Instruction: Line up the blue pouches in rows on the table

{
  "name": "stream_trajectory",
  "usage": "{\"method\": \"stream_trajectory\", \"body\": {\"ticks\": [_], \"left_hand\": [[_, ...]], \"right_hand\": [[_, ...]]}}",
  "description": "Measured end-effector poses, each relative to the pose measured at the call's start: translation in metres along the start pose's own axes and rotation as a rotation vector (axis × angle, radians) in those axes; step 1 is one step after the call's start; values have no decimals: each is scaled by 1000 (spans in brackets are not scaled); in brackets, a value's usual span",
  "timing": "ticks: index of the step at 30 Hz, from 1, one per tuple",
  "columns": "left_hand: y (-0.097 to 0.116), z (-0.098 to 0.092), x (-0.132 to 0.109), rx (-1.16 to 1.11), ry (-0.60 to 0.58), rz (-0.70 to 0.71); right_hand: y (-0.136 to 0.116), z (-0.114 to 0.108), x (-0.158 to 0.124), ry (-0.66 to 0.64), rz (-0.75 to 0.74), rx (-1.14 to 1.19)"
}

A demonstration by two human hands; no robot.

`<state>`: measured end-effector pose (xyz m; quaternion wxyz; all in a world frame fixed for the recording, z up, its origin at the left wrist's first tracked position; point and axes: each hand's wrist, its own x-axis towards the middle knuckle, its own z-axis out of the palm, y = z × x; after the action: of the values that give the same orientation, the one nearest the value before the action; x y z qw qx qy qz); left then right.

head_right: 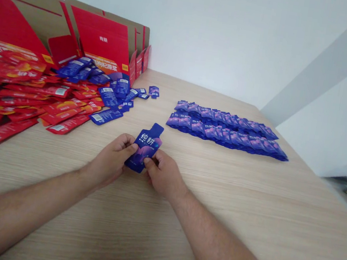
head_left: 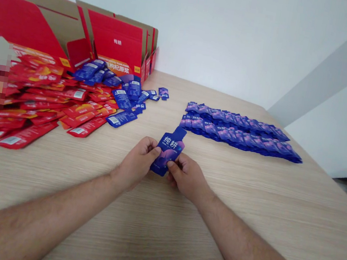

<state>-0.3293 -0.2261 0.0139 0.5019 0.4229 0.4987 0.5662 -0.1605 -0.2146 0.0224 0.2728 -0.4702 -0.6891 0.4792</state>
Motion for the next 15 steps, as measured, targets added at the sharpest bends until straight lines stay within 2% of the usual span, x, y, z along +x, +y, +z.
{"method": "stream_trajectory", "body": {"ticks": [3, 5, 7, 11, 13, 15], "left_hand": [[0, -5, 1, 101, -60, 50], [2, -8, 1, 149, -113, 55], [4, -10, 2, 171, -163, 27], [3, -12, 3, 253, -220, 19], [1, -12, 4, 267, -239, 29], [1, -13, 5, 257, -246, 27]], "right_hand": [[2, -6, 3, 47, 21, 13], [2, -23, 8, 123, 28, -15], [1, -51, 18, 226, 16, -68], [2, -122, 54, 452, -7, -154], [3, -150, 76, 476, 80, -165], [5, -167, 95, 459, 203, -181]]}}
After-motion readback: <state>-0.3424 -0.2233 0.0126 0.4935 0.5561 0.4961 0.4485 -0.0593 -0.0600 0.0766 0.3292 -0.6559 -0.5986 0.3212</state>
